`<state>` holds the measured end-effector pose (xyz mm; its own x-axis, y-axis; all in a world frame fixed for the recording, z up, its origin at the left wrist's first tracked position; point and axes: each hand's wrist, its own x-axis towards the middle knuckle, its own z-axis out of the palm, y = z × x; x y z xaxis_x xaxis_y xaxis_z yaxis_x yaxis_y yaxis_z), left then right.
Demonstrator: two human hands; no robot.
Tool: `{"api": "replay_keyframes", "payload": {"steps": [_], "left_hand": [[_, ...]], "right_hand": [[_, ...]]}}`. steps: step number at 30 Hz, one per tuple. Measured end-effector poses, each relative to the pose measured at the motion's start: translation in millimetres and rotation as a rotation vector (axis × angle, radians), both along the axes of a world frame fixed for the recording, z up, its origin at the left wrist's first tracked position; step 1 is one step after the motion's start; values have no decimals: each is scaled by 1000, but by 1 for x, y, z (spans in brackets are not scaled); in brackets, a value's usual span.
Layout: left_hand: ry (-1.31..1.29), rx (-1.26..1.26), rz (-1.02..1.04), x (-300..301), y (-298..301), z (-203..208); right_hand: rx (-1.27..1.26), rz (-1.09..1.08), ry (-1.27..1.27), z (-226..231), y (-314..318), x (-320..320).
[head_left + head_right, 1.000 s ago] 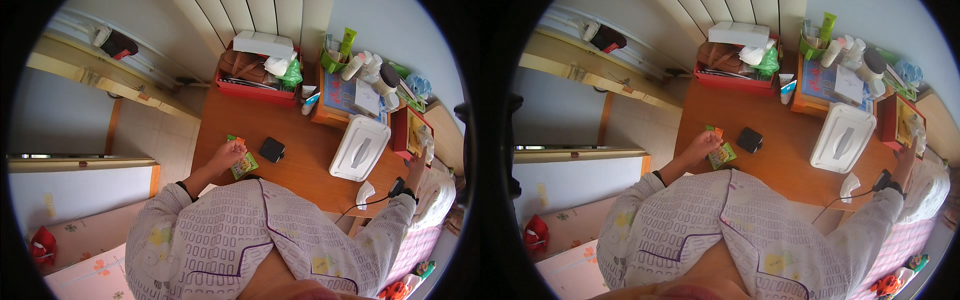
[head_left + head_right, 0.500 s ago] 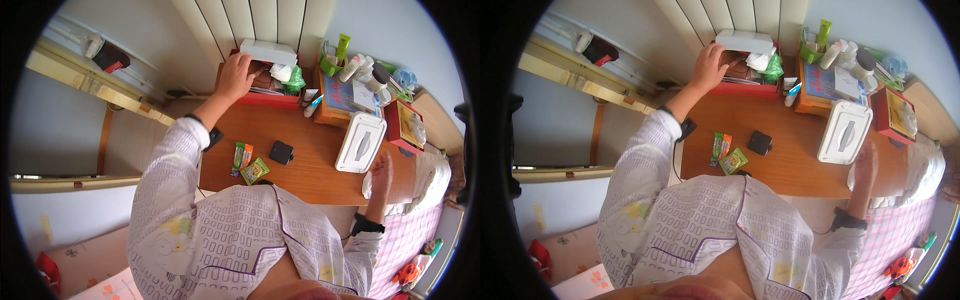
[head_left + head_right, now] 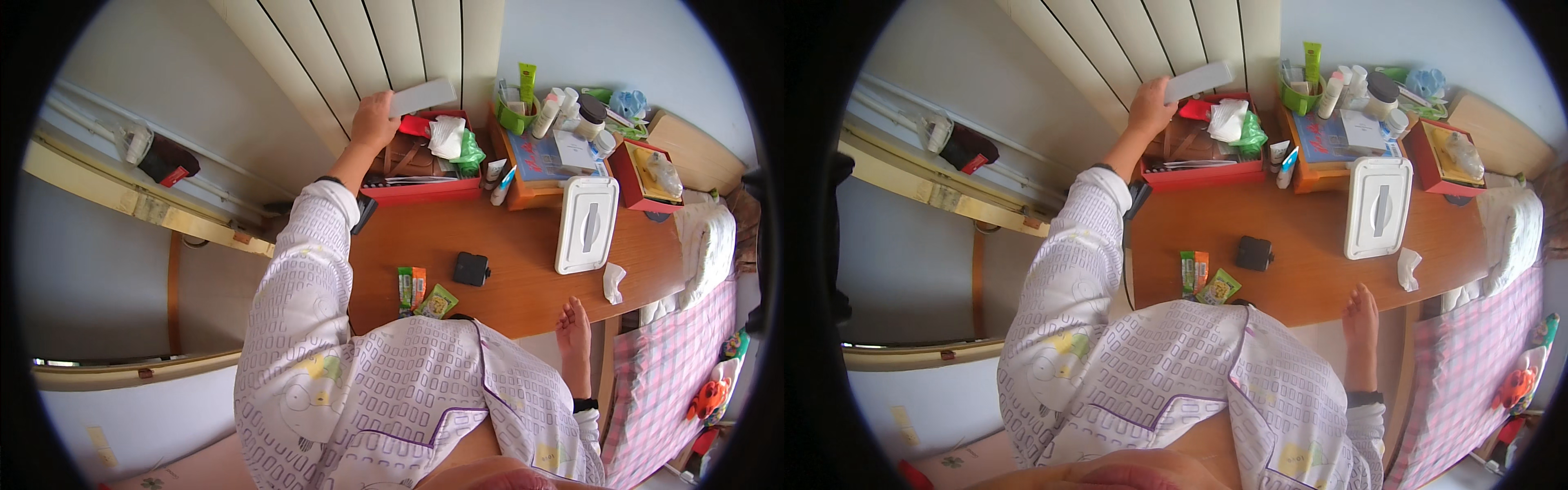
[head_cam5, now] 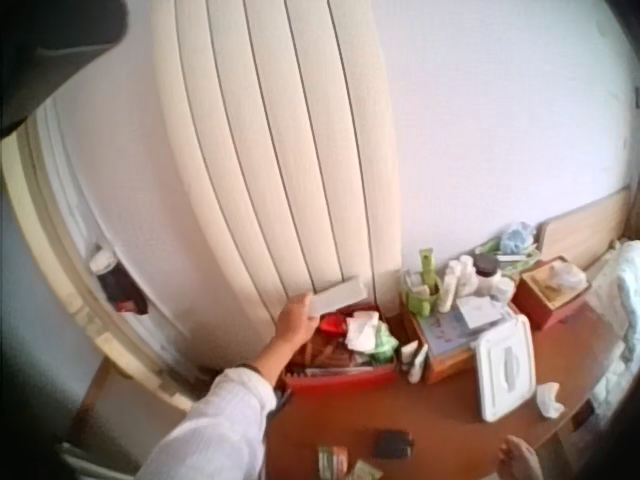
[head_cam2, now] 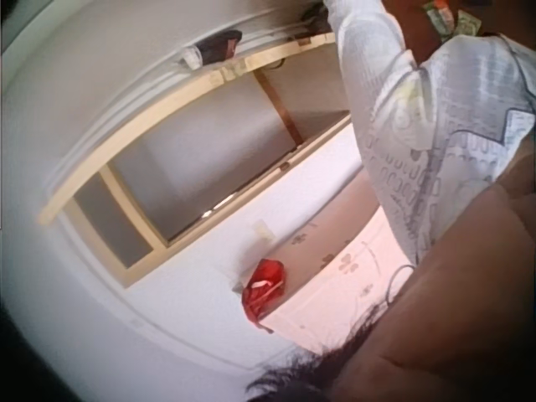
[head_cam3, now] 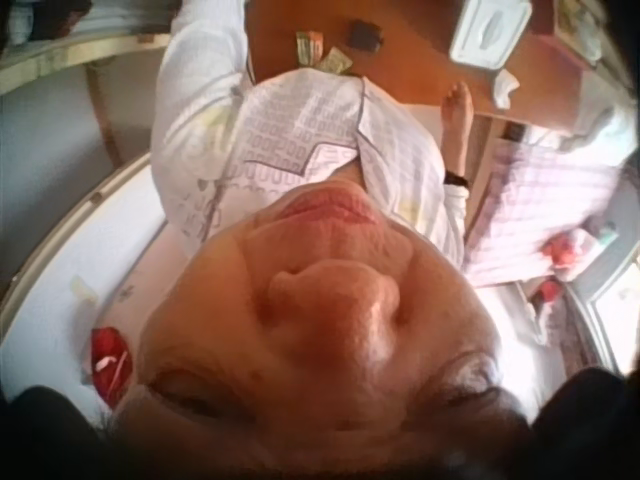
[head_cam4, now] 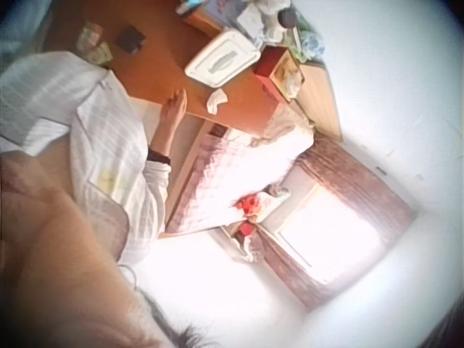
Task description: The person organizes items on a cluttered wooden table. They pick up and place down a white plastic container, a black wallet, a red envelope, a brown purse, and several small packets. They also open a drawer and handle a white envelope.
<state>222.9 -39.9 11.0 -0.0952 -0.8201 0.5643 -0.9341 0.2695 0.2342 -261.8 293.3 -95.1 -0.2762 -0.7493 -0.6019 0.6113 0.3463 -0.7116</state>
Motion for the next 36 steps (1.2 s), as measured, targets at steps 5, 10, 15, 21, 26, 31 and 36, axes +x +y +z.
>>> {"api": "replay_keyframes", "payload": {"steps": [5,10,15,21,26,31,36], "left_hand": [[1124,287,-332,13,38,46],[1642,566,-707,2,103,62],[1790,659,-721,-17,141,55],[1814,801,-724,-34,173,48],[1809,868,-704,-47,190,46],[1854,920,-755,-54,195,40],[1838,970,-755,-56,199,38]], "right_hand": [[-20,61,-24,-1,1,19],[-66,153,-52,9,-12,39],[-139,257,-40,19,-26,58],[-162,346,-20,20,-28,68],[-153,347,-43,21,-23,74],[-120,306,-59,26,-22,79],[-150,312,-74,27,-21,82]]}}
